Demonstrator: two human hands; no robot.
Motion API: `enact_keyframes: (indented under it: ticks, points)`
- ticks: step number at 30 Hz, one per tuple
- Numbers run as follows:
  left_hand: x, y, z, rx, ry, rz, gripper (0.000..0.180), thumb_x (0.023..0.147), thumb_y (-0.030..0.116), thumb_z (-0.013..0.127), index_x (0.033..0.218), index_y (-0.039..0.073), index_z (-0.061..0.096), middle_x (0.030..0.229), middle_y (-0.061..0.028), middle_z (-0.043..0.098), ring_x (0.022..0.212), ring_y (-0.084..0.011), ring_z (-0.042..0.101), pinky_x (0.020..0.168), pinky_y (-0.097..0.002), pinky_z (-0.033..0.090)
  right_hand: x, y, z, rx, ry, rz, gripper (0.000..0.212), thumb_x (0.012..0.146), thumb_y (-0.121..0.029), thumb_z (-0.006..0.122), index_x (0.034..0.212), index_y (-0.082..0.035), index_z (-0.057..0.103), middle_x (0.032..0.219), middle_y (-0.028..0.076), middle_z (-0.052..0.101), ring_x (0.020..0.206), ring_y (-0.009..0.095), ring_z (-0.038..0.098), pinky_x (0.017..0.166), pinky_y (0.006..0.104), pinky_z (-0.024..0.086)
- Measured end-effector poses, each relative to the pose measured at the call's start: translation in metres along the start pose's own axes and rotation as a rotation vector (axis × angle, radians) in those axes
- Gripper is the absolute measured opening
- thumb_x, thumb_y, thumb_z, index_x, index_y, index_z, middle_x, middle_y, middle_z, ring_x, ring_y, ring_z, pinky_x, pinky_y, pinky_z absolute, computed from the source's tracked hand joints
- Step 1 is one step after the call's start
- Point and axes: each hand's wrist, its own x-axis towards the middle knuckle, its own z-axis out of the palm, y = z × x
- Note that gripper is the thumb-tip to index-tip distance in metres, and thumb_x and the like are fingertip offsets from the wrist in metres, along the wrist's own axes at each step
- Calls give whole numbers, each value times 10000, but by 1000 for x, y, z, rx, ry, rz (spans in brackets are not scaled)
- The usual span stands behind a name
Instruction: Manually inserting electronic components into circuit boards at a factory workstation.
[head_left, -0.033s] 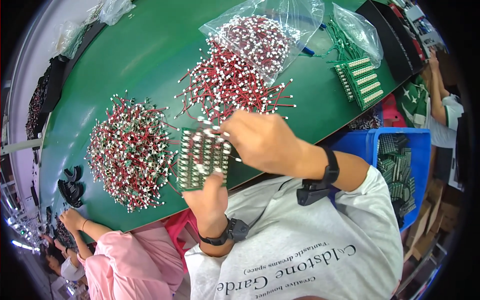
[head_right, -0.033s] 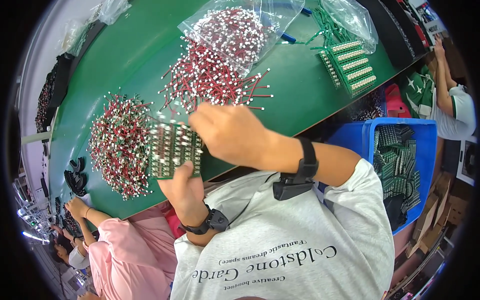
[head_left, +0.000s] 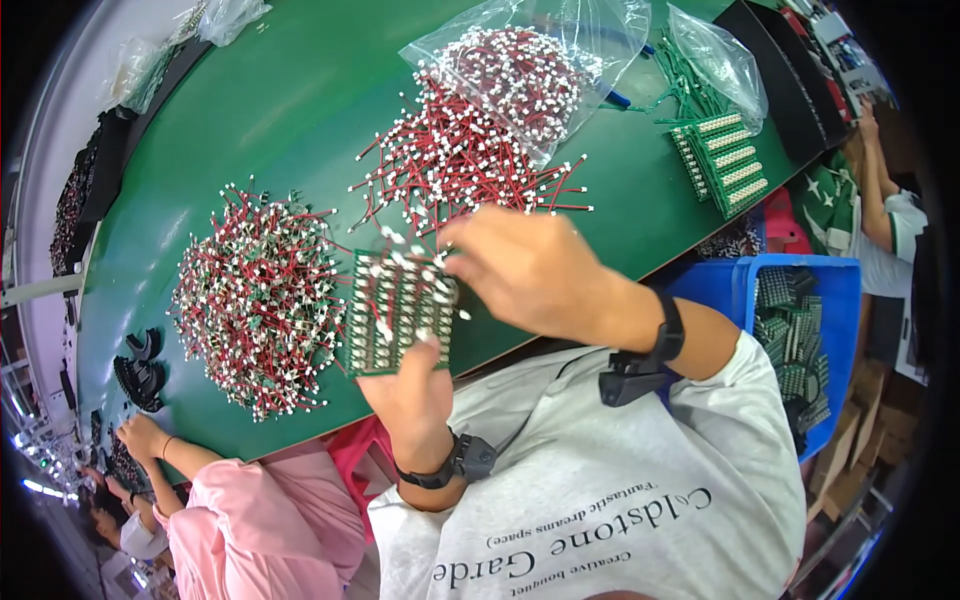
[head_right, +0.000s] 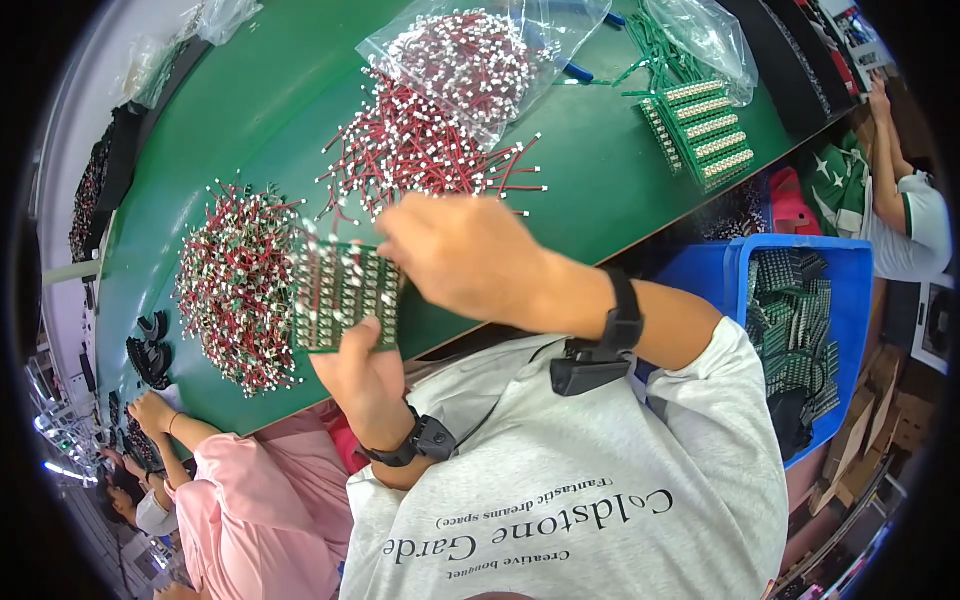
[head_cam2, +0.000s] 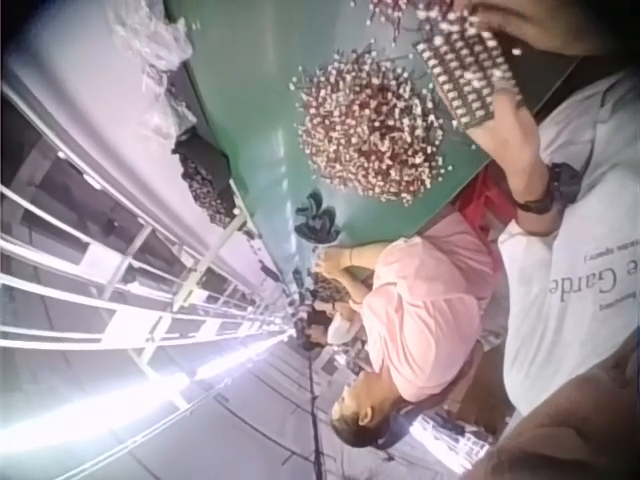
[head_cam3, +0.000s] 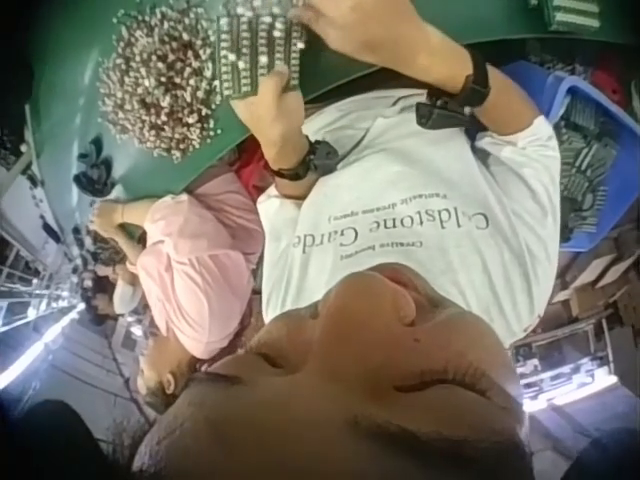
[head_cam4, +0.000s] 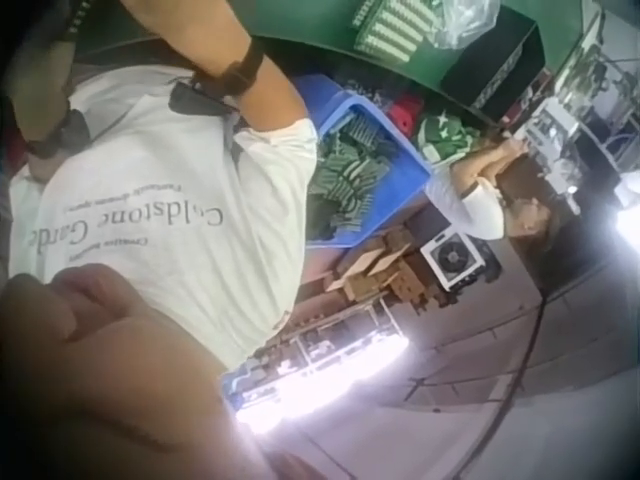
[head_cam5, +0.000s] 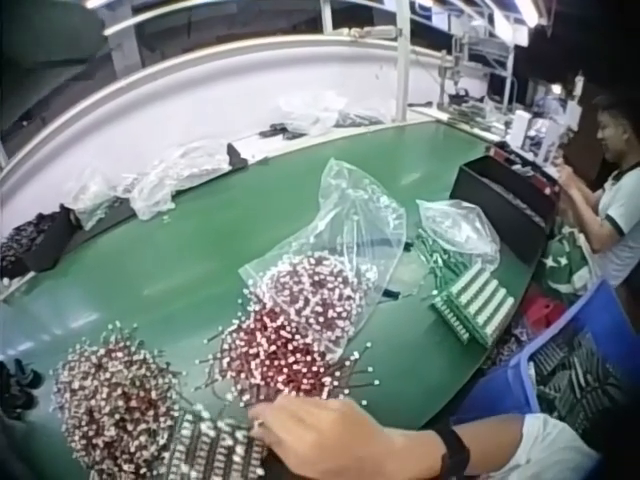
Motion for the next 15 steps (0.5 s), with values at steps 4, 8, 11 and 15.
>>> enact_keyframes:
  ticks: [4, 8, 11, 15]
  points:
    - [10, 10, -14, -7, 47, 81, 672, 724, -128, 477, 1385, -85, 368, 1269, -228, 527, 1129, -325, 593, 983, -485, 512, -2, 20, -32, 126, 5, 59, 320, 745, -22, 754, 1054, -69, 685, 810, 62, 587, 657, 228, 597, 574, 322, 496]
    - [10, 8, -15, 1, 98, 89, 661, 727, -102, 458, 1381, -87, 363, 1291, -245, 513, 1140, -340, 590, 978, -508, 521, -10, 18, -30, 37, -241, 35, 259, 669, -38, 757, 910, -128, 723, 907, 35, 571, 823, 208, 588, 703, 339, 493]
    - [8, 6, -12, -3, 92, 58, 658, 727, -102, 452, 1379, -86, 367, 1301, -243, 511, 1140, -337, 594, 968, -501, 529, -12, 20, -16, -175, -232, -79, 143, 680, -80, 723, 802, -128, 665, 943, 22, 567, 968, 223, 553, 869, 426, 444]
    - [7, 4, -7, -36, 84, 59, 626, 728, -117, 442, 1351, -93, 391, 1283, -228, 526, 1107, -326, 610, 952, -495, 538, -4, 16, -5, -261, 44, -208, 130, 722, -57, 715, 806, -73, 618, 949, 49, 597, 932, 244, 577, 828, 438, 460]
